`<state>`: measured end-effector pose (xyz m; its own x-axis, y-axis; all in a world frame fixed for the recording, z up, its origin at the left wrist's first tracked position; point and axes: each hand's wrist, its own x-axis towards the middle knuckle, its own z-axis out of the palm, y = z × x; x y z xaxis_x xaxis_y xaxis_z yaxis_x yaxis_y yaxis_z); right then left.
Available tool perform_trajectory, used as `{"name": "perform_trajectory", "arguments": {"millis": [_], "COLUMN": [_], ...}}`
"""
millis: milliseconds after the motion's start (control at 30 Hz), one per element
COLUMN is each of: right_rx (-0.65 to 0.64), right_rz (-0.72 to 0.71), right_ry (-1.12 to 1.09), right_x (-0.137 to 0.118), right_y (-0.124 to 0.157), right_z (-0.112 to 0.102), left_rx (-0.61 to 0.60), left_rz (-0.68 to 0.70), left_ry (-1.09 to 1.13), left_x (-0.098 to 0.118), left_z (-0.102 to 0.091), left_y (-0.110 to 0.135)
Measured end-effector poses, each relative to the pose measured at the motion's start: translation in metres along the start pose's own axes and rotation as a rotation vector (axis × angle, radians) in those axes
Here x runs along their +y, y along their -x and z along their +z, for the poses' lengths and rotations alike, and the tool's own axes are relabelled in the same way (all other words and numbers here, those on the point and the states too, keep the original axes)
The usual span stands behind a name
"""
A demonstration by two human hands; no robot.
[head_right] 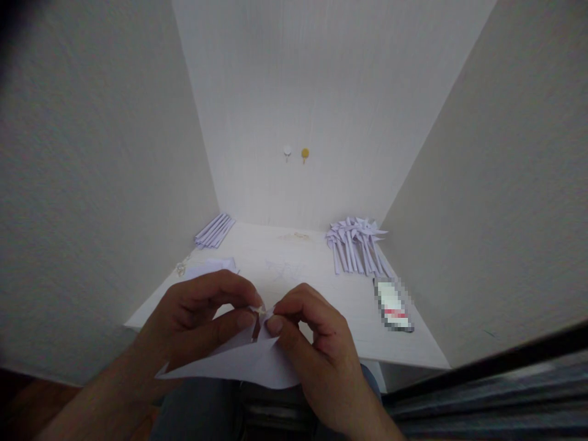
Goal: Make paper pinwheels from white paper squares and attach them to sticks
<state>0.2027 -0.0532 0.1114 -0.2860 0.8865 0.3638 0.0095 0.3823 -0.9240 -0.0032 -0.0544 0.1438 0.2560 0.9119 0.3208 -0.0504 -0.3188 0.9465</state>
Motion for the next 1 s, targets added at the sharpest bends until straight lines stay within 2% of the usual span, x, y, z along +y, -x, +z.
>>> {"name": "perform_trajectory", "arguments": {"millis": [167, 500, 700, 867, 1000], "right_rx": [0.016, 0.04, 0.074, 0.075, 0.08], "right_rz": [-0.032, -0.143, -0.122, -0.06, -0.073], "right_ry": [0.05, 0.114, 0.135, 0.183, 0.203], "right_x": [0.0, -0.004, -0.006, -0.005, -0.002], "right_y": [0.001, 0.0, -0.003, -0.002, -0.001], "right_z": [0.0, 0.003, 0.004, 0.0, -0.003], "left_rx": [-0.002, -0.024, -0.036, -0.085, -0.058], "left_rz": [-0.01, -0.092, -0.117, -0.081, -0.033], "left_ry": [-0.07, -0.07, -0.076, -0.213, -0.271], "left_x": [-0.001, 0.003, 0.005, 0.009, 0.012], "left_z": [0.0, -0.002, -0.001, -0.004, -0.007], "left_y": [-0.001, -0.001, -0.004, -0.009, -0.012]}}
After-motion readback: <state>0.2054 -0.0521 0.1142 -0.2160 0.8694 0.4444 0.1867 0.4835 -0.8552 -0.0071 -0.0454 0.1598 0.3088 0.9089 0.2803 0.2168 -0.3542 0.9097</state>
